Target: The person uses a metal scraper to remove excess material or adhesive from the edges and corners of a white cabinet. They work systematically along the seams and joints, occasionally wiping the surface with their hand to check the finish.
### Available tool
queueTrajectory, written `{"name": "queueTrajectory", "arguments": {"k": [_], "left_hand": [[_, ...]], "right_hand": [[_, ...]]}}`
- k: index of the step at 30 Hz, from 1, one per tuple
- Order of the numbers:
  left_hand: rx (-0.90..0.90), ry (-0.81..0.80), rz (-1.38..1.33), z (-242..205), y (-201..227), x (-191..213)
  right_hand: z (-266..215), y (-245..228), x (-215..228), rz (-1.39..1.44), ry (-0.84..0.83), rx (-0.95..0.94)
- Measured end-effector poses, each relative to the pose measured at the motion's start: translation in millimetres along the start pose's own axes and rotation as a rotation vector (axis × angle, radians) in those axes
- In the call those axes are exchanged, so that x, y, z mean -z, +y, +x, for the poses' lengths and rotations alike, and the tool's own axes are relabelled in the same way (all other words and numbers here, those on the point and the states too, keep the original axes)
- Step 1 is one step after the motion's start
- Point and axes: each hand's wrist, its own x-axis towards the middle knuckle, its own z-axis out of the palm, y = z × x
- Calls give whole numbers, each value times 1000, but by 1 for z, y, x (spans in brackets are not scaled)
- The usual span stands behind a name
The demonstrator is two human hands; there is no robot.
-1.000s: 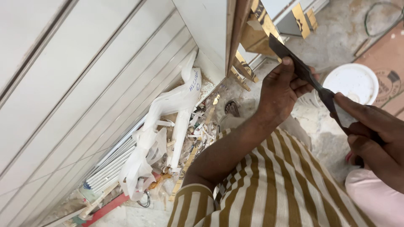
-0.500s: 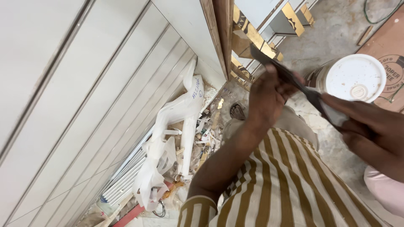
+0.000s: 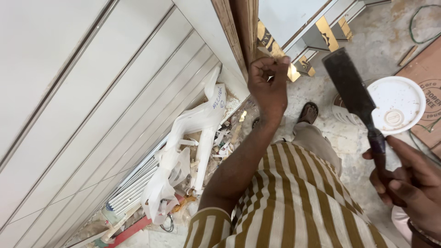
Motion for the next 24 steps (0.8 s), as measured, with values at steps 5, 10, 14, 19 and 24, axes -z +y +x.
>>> {"name": "queueTrajectory", "arguments": {"k": [5, 10, 14, 19, 24], "left_hand": [[73, -49, -58, 4, -10, 8], [82, -182, -100, -2, -8, 31], [109, -70, -80, -16, -8, 27], [-246, -272, 441, -39, 9, 16], [-251, -371, 480, -51, 19, 1]], "right_hand": [[11, -11, -7, -2, -8, -45], [27, -19, -5, 58, -47, -31], [33, -24, -6, 28, -28, -49], [37, -29, -11, -10, -42, -74], [37, -33, -30, 2, 17, -62]]}}
